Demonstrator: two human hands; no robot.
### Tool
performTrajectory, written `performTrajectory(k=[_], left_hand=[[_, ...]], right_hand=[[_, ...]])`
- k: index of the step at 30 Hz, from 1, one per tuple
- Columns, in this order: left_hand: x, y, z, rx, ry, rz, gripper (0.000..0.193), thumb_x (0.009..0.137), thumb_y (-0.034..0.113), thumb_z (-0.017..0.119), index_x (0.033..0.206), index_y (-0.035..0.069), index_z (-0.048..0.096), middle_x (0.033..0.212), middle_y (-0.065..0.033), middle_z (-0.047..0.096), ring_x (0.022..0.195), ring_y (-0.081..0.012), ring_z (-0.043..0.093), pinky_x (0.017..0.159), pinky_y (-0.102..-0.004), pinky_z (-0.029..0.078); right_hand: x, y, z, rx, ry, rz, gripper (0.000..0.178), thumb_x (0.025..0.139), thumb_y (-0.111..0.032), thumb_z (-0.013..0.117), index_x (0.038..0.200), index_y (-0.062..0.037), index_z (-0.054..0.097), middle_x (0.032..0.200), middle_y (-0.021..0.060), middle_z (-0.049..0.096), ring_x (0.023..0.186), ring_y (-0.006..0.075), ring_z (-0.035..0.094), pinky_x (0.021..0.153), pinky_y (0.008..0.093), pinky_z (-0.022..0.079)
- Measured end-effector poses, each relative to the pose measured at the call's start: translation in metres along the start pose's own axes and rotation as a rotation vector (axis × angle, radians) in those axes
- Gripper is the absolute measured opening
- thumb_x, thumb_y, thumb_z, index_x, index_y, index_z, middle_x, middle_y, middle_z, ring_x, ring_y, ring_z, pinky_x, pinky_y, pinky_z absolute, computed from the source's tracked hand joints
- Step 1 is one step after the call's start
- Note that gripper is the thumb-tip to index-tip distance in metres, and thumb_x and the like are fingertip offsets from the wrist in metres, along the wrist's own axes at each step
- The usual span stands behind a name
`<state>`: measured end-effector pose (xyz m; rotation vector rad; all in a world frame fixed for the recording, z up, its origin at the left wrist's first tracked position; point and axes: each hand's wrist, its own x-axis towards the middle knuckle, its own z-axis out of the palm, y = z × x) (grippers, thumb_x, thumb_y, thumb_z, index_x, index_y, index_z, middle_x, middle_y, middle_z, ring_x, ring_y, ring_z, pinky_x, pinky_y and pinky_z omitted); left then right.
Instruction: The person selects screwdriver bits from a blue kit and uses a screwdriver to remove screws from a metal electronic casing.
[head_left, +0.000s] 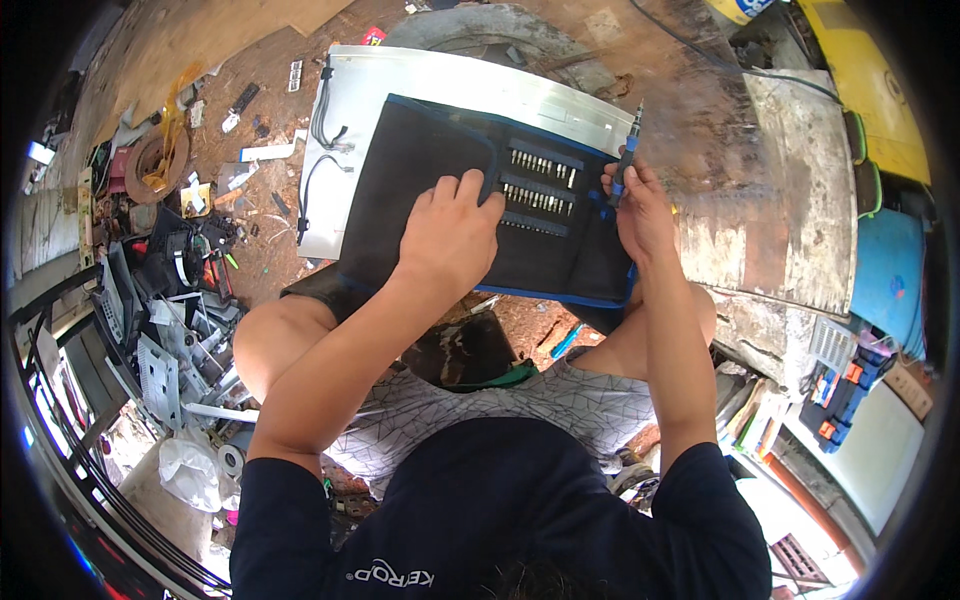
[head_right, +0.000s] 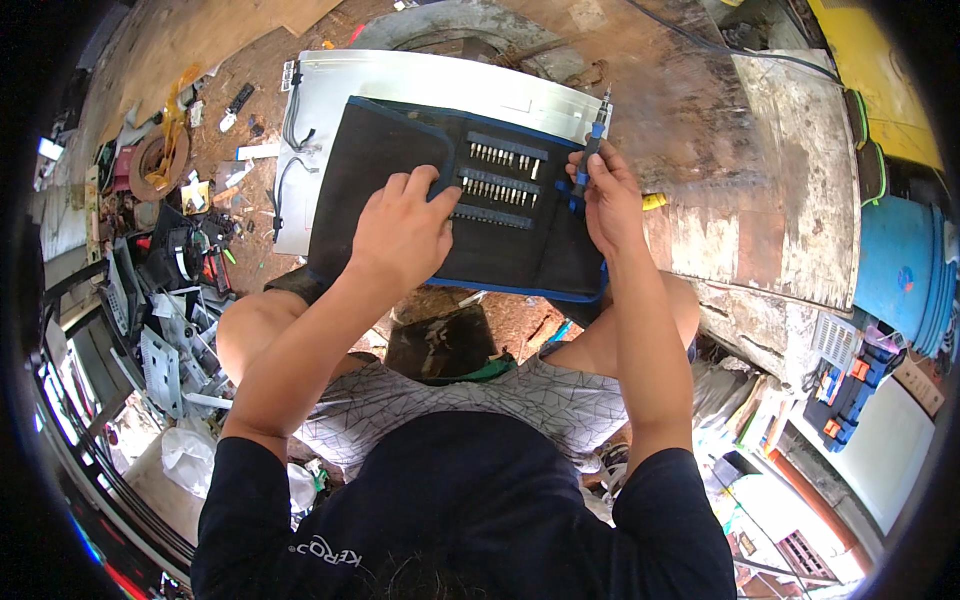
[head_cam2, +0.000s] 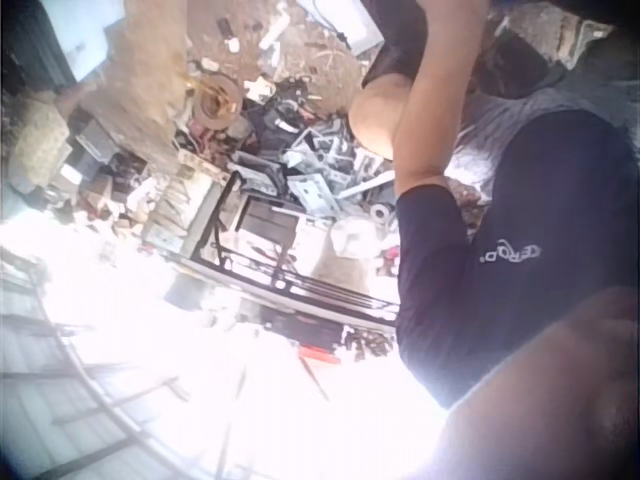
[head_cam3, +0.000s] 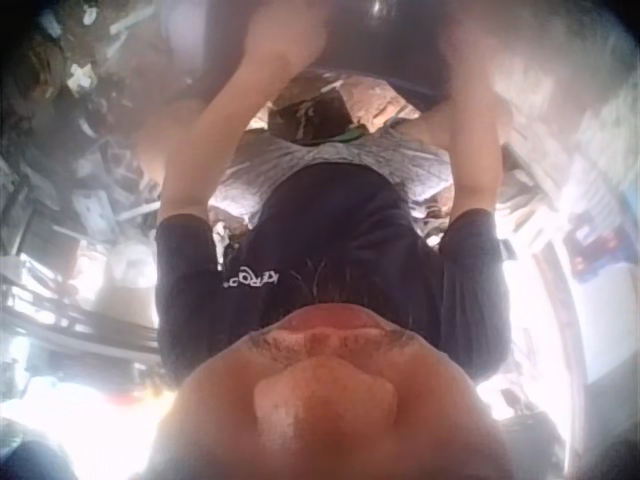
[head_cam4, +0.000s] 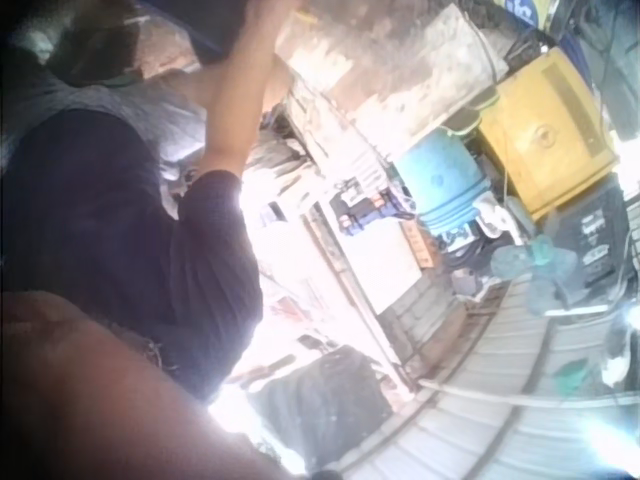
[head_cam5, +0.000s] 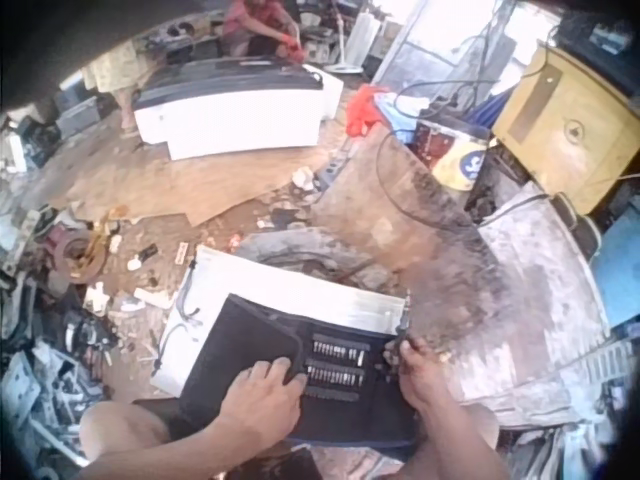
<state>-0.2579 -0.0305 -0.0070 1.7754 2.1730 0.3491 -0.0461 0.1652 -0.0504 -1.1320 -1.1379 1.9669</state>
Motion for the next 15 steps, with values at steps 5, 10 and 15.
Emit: performTrajectory(k=[5,10,15], left_hand=[[-0.009,0.015,-0.024,-0.411,0.145,0.3,0.035,0.082,0.014,0.07,0.117,0.011,0.067,0.122,-0.0117,0.058,0.107,-0.03,0.059,0.092,-0.0421,0.049],[-0.058,0.084,-0.103,-1.555,-0.12,0.684,0.029,0.093,0.013,0.059,0.118,0.003,0.069,0.118,-0.0233,0.061,0.104,-0.032,0.062,0.088,-0.0413,0.053],[-0.085,0.147,-0.143,-1.853,-0.183,0.976,0.034,0.095,0.004,0.049,0.123,0.008,0.068,0.125,-0.0308,0.057,0.104,-0.0404,0.062,0.084,-0.0478,0.053]], right_hand=[[-0.003,-0.006,-0.01,0.016,0.022,0.012,0.032,0.099,-0.013,0.056,0.128,-0.0033,0.051,0.107,0.0095,0.068,0.097,0.0182,0.062,0.09,0.0317,0.046],[-0.004,-0.019,-0.017,0.088,0.071,-0.051,0.026,0.097,-0.013,0.056,0.121,-0.0042,0.052,0.106,0.0112,0.067,0.092,0.0199,0.063,0.086,0.0339,0.05],[-0.015,-0.016,-0.062,0.083,0.247,-0.06,0.035,0.094,-0.016,0.059,0.125,-0.0031,0.048,0.107,0.0145,0.065,0.09,0.023,0.063,0.087,0.0382,0.054]])
